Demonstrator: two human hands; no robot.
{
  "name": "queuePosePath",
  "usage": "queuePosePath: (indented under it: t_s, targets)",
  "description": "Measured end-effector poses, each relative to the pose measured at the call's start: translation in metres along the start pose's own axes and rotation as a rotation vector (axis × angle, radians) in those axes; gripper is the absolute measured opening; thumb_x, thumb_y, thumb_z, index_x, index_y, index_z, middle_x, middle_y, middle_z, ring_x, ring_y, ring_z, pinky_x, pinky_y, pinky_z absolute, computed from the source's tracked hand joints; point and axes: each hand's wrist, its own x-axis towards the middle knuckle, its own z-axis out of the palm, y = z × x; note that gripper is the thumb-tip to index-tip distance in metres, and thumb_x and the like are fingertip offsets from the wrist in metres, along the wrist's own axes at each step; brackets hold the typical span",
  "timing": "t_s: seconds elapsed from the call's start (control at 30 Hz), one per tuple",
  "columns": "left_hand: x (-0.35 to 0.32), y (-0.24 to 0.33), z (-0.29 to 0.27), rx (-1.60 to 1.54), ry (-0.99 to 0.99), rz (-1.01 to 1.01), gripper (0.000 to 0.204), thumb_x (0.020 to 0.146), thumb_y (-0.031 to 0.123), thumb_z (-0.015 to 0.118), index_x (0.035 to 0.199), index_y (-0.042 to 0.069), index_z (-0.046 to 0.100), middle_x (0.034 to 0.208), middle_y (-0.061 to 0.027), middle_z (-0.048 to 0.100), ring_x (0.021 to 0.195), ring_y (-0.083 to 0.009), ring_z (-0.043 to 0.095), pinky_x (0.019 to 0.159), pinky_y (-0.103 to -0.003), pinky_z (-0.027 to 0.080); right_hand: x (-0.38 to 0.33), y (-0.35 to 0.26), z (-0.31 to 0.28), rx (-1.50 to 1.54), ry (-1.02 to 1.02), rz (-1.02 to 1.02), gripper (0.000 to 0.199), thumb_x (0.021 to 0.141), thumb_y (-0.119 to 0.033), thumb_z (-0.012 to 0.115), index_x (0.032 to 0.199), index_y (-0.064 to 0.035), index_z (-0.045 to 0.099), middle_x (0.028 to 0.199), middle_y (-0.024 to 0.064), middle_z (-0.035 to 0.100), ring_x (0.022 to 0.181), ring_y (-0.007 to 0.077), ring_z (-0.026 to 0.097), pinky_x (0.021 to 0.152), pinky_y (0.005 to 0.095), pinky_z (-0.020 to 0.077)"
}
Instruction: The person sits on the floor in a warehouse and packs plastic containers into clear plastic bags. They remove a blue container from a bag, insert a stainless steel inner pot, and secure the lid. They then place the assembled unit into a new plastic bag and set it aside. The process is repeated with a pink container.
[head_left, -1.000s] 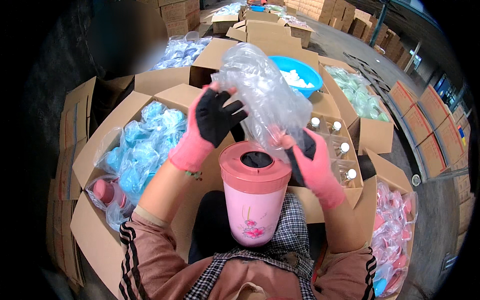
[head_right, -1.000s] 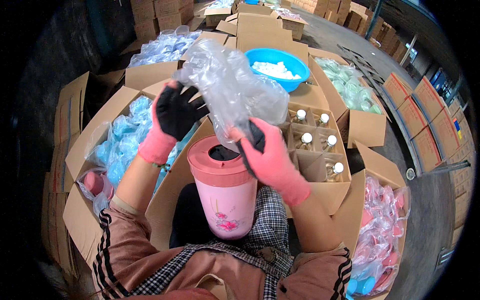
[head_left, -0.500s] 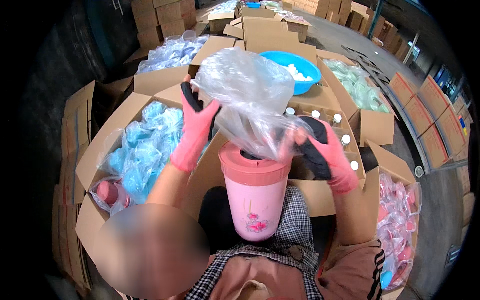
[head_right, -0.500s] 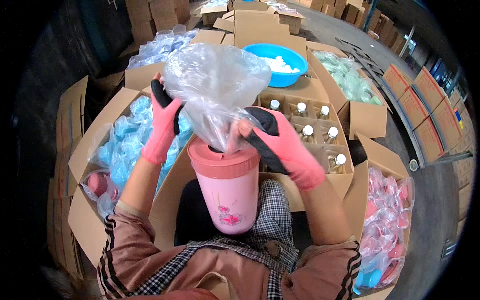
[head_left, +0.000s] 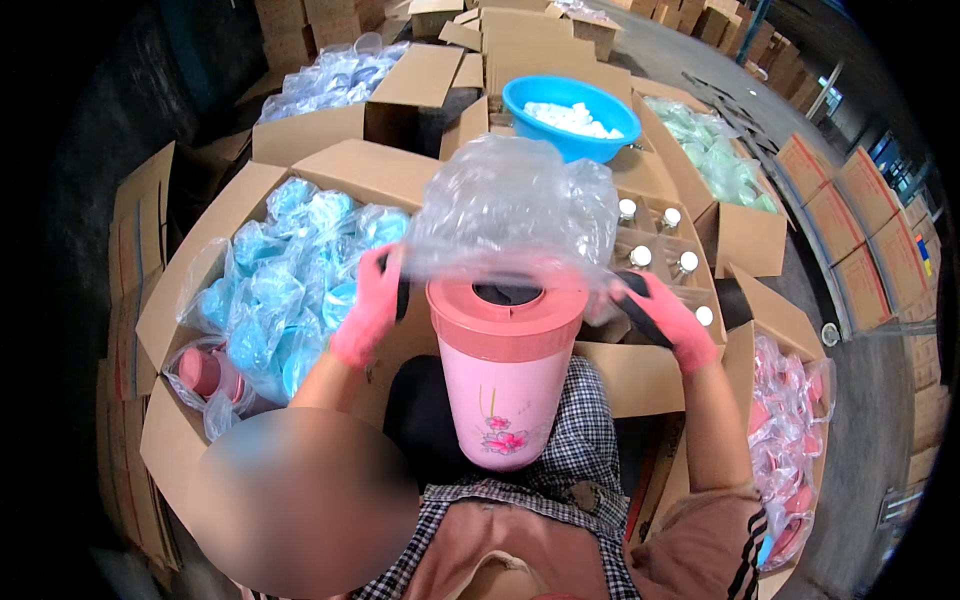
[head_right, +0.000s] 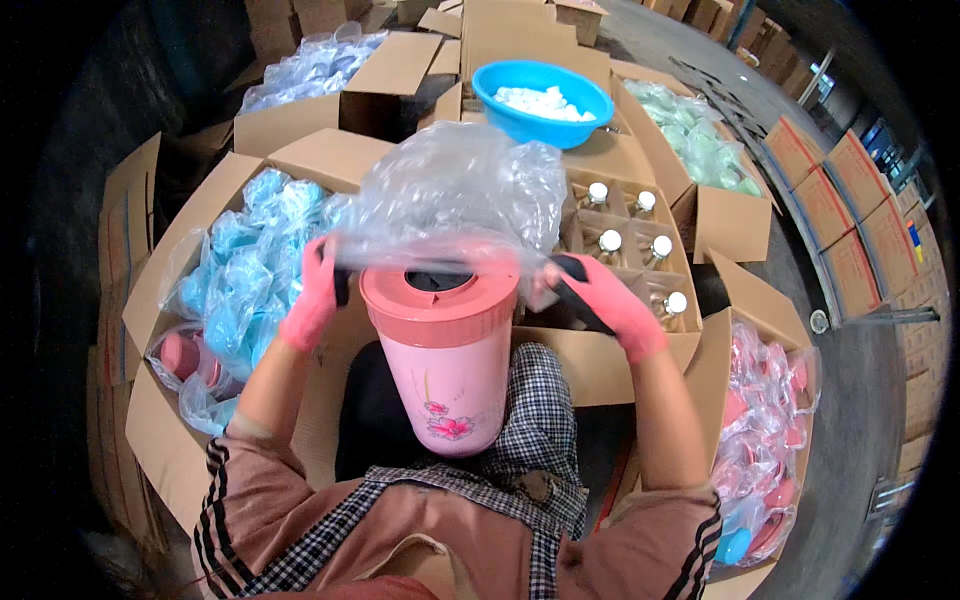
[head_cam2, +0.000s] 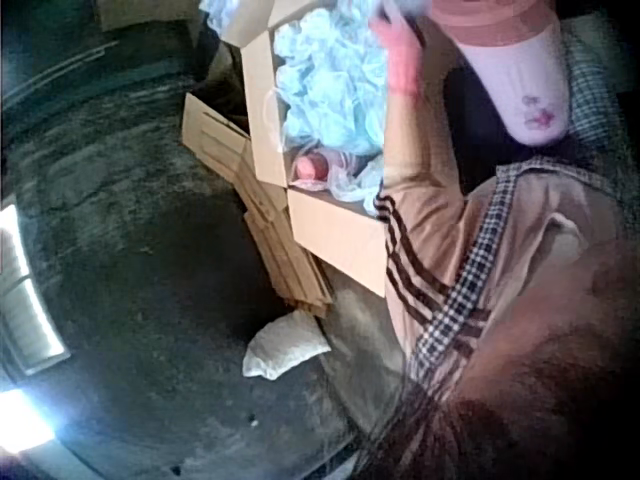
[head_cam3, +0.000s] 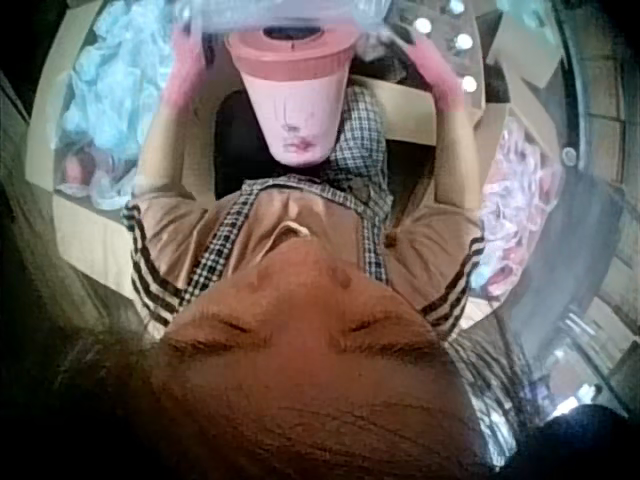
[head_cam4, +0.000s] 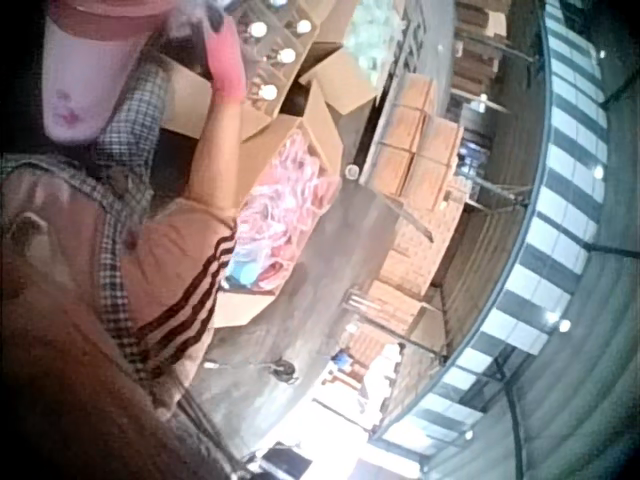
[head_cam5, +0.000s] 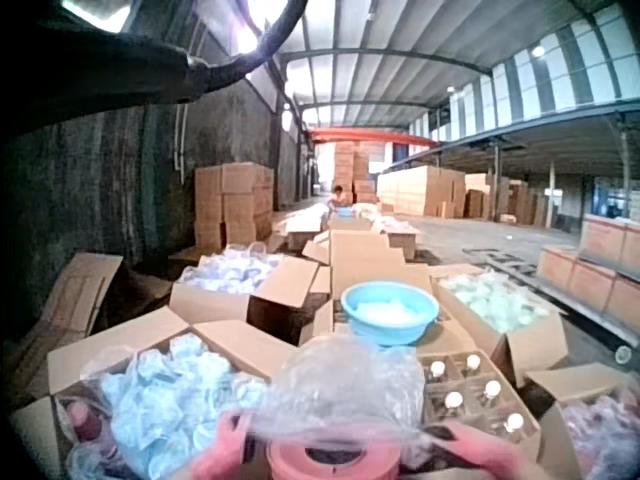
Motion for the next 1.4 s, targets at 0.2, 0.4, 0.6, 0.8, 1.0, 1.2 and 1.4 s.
queuePosePath:
  t_s: [0.2, 0.4, 0.6, 0.8, 1.0, 1.2, 1.4]
  targets:
    - [-0.091, 0.068, -0.048, 0.539, -0.394, 0.960, 0.032, 0.052, 0.022, 0.068, 0.076, 0.006, 0.055, 0.081, -0.0106, 0.048, 0.084, -0.0337, 0.048, 0.087, -0.052, 0.037, -0.035, 0.013, 0.034, -0.421, -0.019, -0.212, 0.033, 0.076, -0.011, 0.060, 0.108, -0.0043, 0.054, 0.117, 0.0127, 0.051, 0.113, 0.0286, 0.044, 0.095, 0.0355, 0.0349]
    - [-0.067, 0.085, -0.055, 0.548, -0.473, 1.045, 0.029, 0.049, 0.019, 0.064, 0.073, 0.007, 0.052, 0.080, -0.0101, 0.048, 0.078, -0.0327, 0.051, 0.081, -0.050, 0.042, -0.019, -0.006, 0.041, -0.396, 0.070, -0.239, 0.035, 0.073, -0.010, 0.061, 0.107, -0.0058, 0.055, 0.120, 0.0136, 0.048, 0.113, 0.0310, 0.043, 0.095, 0.0370, 0.0350]
    - [-0.091, 0.090, -0.053, 0.525, -0.744, 1.067, 0.010, 0.059, 0.016, 0.056, 0.064, 0.009, 0.051, 0.078, -0.0074, 0.053, 0.071, -0.0241, 0.053, 0.066, -0.037, 0.046, -0.044, 0.024, 0.059, -0.469, -0.074, -0.312, 0.035, 0.070, -0.007, 0.057, 0.105, -0.0048, 0.055, 0.109, 0.0143, 0.053, 0.105, 0.0314, 0.046, 0.093, 0.0395, 0.0348]
    - [-0.120, 0.028, -0.040, 0.596, -1.365, 0.365, 0.004, 0.071, 0.015, 0.053, 0.069, 0.011, 0.052, 0.080, -0.0078, 0.054, 0.074, -0.0219, 0.052, 0.067, -0.034, 0.044, 0.019, 0.114, 0.077, -1.058, -0.130, -0.408, 0.037, 0.078, -0.022, 0.050, 0.111, -0.0058, 0.053, 0.115, 0.0105, 0.053, 0.111, 0.0276, 0.044, 0.096, 0.0359, 0.0333]
    - [-0.191, 0.035, -0.030, 0.123, -1.235, 0.064, 0.044, 0.073, 0.015, 0.064, 0.113, 0.003, 0.050, 0.110, -0.0140, 0.053, 0.104, -0.0270, 0.050, 0.087, -0.035, 0.041, 0.068, 0.158, 0.106, -1.117, -0.151, -0.325, 0.039, 0.081, -0.025, 0.048, 0.115, -0.0054, 0.049, 0.116, 0.0084, 0.053, 0.110, 0.0243, 0.044, 0.095, 0.0347, 0.0345]
    - [-0.205, 0.049, 0.001, 0.350, -0.261, -0.021, 0.107, 0.057, 0.034, 0.079, 0.131, -0.007, 0.013, 0.132, -0.0253, 0.024, 0.124, -0.0322, 0.027, 0.102, -0.040, 0.024, 0.058, 0.154, 0.154, -0.525, 0.024, -0.010, 0.040, 0.083, -0.027, 0.047, 0.117, -0.0044, 0.048, 0.115, 0.0080, 0.053, 0.109, 0.0230, 0.045, 0.094, 0.0340, 0.0356]
    - [-0.178, 0.054, 0.031, -0.100, -0.365, 0.034, 0.121, 0.052, 0.042, 0.081, 0.134, 0.000, 0.002, 0.135, -0.0181, 0.021, 0.127, -0.0298, 0.022, 0.103, -0.041, 0.022, 0.072, 0.141, 0.160, 0.200, 0.014, 0.213, 0.042, 0.085, -0.029, 0.045, 0.118, -0.0034, 0.047, 0.115, 0.0075, 0.053, 0.107, 0.0216, 0.046, 0.093, 0.0332, 0.0367]
